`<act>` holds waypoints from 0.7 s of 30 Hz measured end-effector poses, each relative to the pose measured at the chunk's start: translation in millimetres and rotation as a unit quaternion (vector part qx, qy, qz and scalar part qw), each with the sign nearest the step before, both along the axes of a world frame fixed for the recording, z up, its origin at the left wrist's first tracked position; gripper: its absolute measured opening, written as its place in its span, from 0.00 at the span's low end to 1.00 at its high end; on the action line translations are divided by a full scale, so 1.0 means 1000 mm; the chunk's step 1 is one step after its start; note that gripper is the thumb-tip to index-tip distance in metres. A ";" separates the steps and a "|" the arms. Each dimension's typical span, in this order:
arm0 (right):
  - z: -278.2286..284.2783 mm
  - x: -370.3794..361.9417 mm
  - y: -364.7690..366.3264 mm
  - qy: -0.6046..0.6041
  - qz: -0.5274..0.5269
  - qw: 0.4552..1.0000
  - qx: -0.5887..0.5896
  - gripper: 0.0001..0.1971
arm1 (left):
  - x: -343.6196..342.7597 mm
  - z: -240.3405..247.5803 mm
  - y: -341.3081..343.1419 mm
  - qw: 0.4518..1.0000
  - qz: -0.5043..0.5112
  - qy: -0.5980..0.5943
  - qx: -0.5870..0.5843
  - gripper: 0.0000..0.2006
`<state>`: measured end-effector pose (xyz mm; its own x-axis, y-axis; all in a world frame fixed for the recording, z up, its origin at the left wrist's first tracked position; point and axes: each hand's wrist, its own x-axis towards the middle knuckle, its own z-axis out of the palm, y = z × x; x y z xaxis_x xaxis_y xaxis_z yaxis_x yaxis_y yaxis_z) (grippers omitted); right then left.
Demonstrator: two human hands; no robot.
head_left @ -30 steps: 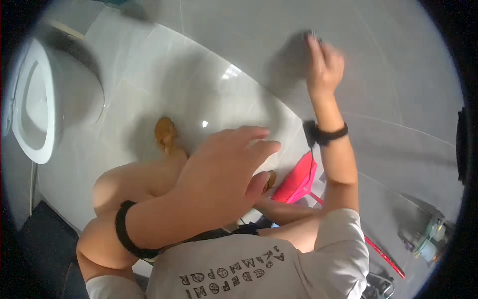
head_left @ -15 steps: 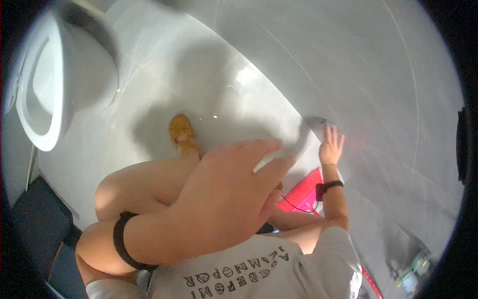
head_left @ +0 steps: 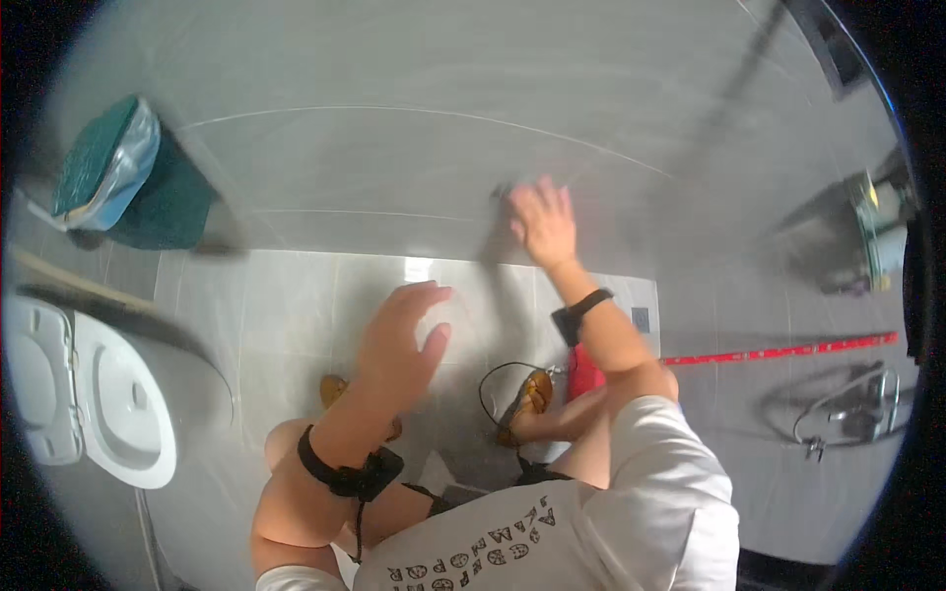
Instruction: The person cleans bathroom wall tiles by scrubbing them with a scouring pad, then wipes them with a cloth and rinses the area using water from a tap into a bucket.
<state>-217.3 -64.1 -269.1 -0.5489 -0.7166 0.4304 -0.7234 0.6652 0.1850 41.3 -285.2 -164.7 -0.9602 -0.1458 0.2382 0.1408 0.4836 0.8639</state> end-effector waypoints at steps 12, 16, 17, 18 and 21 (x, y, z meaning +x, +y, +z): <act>0.106 0.022 -0.049 -0.115 -0.099 0.956 -0.251 0.39 | -0.030 -0.020 0.000 0.995 0.017 -0.038 -0.094 0.16; 0.177 -0.005 -0.013 -0.005 -0.123 0.954 -0.272 0.38 | -0.035 -0.010 0.011 0.998 -0.013 -0.032 -0.059 0.14; 0.207 -0.034 0.029 0.100 -0.092 0.915 -0.379 0.38 | -0.037 -0.004 0.018 0.998 -0.018 -0.030 -0.057 0.14; 0.242 -0.061 0.067 0.170 -0.145 0.865 -0.450 0.37 | -0.039 0.002 0.025 0.998 -0.027 -0.024 -0.058 0.14; 0.295 -0.097 0.136 0.173 -0.193 0.767 -0.588 0.36 | -0.048 0.003 0.033 0.998 -0.034 -0.017 -0.055 0.15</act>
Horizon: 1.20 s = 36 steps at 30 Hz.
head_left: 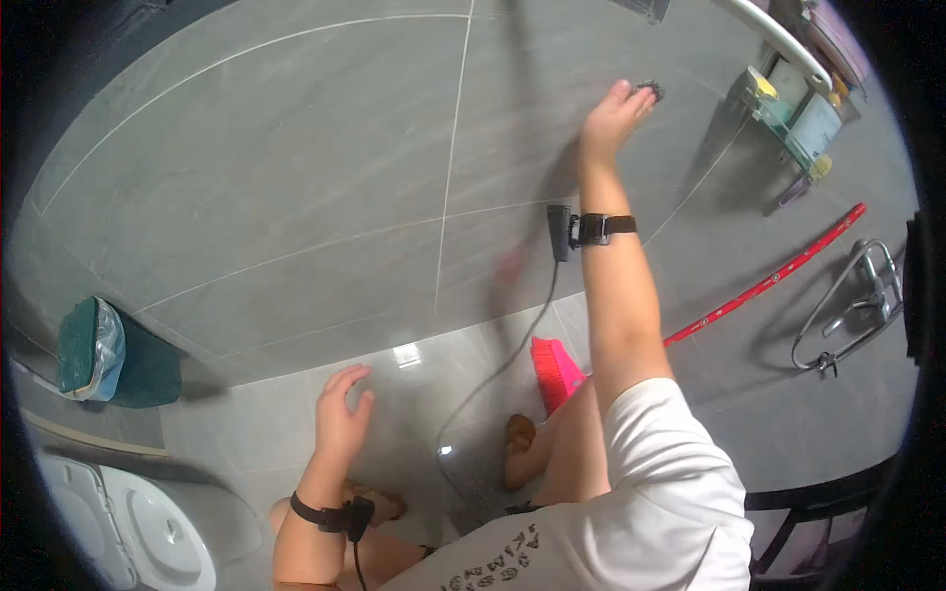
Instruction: The person cleans bathroom wall tiles by scrubbing them with a scouring pad, then wipes them with a cloth and rinses the area using water from a tap into a bucket.
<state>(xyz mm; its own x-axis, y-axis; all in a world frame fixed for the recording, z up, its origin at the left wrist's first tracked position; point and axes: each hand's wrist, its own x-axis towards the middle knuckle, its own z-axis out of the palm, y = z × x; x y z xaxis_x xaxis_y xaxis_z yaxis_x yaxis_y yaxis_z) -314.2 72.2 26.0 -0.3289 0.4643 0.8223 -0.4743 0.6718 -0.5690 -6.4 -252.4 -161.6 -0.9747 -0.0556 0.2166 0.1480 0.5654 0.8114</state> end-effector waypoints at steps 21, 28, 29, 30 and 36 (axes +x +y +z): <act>-0.014 0.082 -0.193 0.035 0.210 0.920 0.328 0.38 | -0.027 -0.036 -0.004 0.998 -0.001 -0.051 -0.036 0.14; -0.105 0.046 -0.055 -0.115 0.133 0.946 0.272 0.38 | 0.005 -0.037 -0.024 0.989 0.020 -0.106 0.100 0.15; -0.112 0.028 -0.018 -0.090 0.021 0.971 0.220 0.37 | 0.010 -0.036 -0.028 0.989 0.014 -0.112 0.094 0.15; -0.118 0.006 0.027 -0.112 -0.012 0.982 0.154 0.38 | 0.016 -0.034 -0.033 0.987 0.030 -0.111 0.117 0.15; -0.290 -0.051 0.187 -0.218 0.043 0.907 -0.357 0.44 | -0.006 -0.034 -0.015 0.987 0.007 -0.125 0.101 0.15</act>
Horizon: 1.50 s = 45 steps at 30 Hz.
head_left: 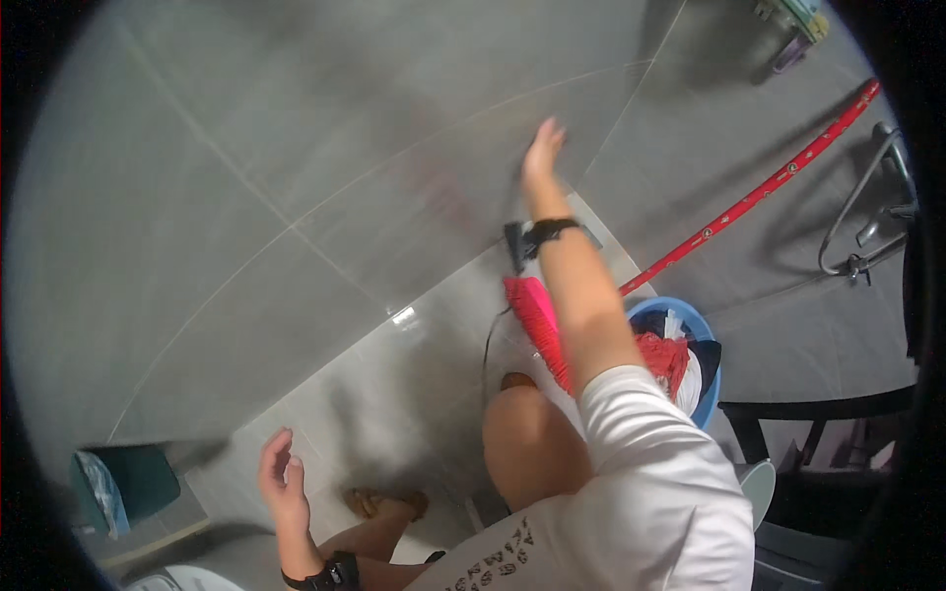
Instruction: The person cleans bathroom wall tiles by scrubbing them with a scouring pad, then wipes them with a cloth and rinses the area using water from a tap into a bucket.
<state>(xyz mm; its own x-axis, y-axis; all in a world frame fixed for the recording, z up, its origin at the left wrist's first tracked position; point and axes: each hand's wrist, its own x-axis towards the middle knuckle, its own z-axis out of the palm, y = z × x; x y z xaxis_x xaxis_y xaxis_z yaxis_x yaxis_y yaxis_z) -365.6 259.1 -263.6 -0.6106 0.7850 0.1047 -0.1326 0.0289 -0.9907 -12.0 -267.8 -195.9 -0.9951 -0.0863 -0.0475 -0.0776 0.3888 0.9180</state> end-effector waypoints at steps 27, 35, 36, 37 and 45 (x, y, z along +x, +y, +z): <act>-0.259 0.041 -0.133 -0.254 0.189 0.877 -0.362 0.14 | -0.051 -0.042 0.015 0.990 0.071 -0.107 -0.061 0.16; -0.056 0.065 -0.198 -0.001 0.144 0.987 0.064 0.34 | -0.017 -0.017 0.031 0.994 0.013 0.016 -0.106 0.17; -0.024 0.078 -0.227 0.077 0.142 0.968 0.193 0.39 | -0.003 -0.014 0.023 0.991 0.025 0.014 -0.130 0.17; 0.025 0.093 -0.253 0.163 0.126 0.927 0.314 0.44 | 0.017 -0.007 0.012 0.989 0.059 0.021 -0.136 0.17; 0.087 0.157 -0.411 0.159 0.284 0.533 0.781 0.33 | 0.098 -0.008 -0.010 0.978 0.099 0.155 -0.096 0.13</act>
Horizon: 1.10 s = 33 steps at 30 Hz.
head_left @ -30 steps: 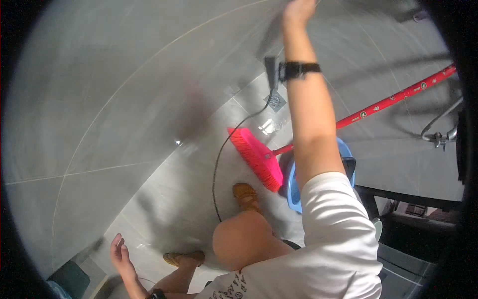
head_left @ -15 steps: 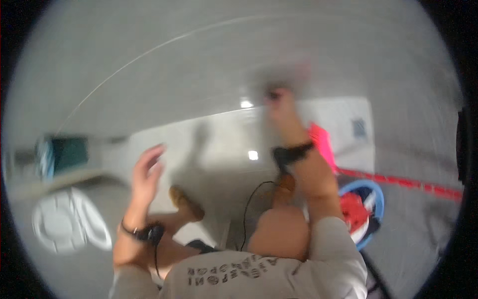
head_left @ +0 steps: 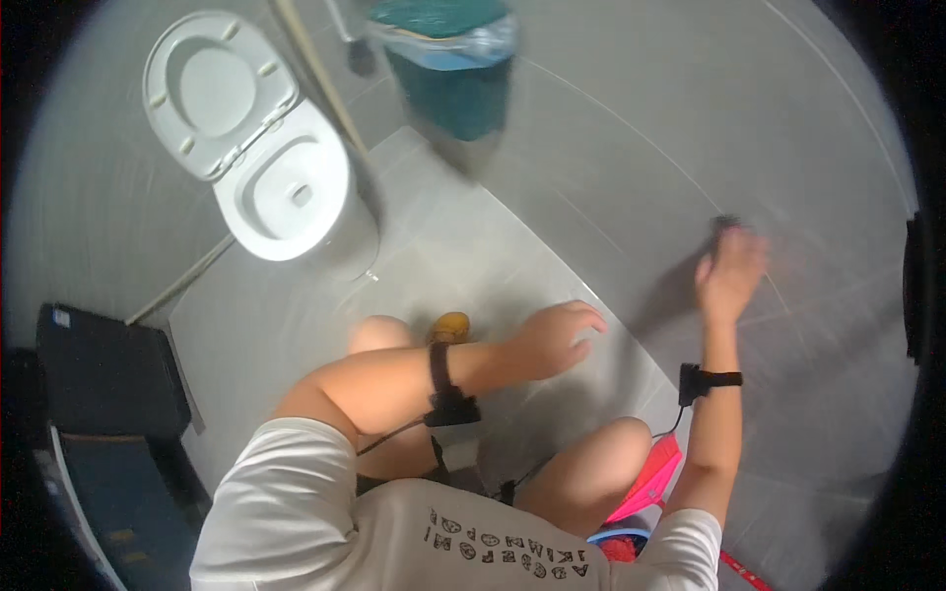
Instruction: The person cleans bathroom wall tiles by scrubbing them with a scouring pad, then wipes them with a cloth and rinses the area using water from a tap into a bucket.
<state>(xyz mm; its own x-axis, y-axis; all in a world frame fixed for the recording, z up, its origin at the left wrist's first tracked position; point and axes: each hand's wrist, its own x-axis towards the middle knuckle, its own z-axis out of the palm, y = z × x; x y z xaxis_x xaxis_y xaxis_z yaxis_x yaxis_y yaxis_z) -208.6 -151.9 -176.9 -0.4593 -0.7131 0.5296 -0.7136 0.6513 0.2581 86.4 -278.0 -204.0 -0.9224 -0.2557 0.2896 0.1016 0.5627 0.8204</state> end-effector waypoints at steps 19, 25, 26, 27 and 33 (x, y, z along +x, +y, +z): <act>-0.231 -0.013 -0.157 0.155 0.164 0.834 0.503 0.28 | 0.083 0.078 -0.129 0.967 0.190 -0.136 0.105 0.18; -0.242 -0.049 0.017 -0.036 0.018 0.782 0.622 0.27 | 0.084 0.086 -0.156 0.962 0.165 -0.143 0.162 0.18; -0.187 -0.035 -0.010 -0.152 -0.049 0.814 0.558 0.28 | 0.086 0.085 -0.161 0.959 0.162 -0.156 0.171 0.18; -0.126 -0.034 -0.028 -0.127 -0.067 0.858 0.492 0.28 | 0.082 0.088 -0.167 0.962 0.174 -0.155 0.144 0.18; 0.052 -0.087 -0.038 0.229 -0.030 0.963 -0.138 0.39 | 0.049 0.099 -0.180 0.946 0.185 -0.211 0.162 0.28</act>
<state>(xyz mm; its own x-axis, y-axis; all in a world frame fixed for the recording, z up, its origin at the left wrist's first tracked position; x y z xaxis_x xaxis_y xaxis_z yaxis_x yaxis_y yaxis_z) -295.1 -190.0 -125.2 -0.1687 -0.4958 0.8519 -0.5249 0.7767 0.3481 135.4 -458.1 -104.8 -0.7680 -0.5967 -0.2326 -0.4277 0.2076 0.8797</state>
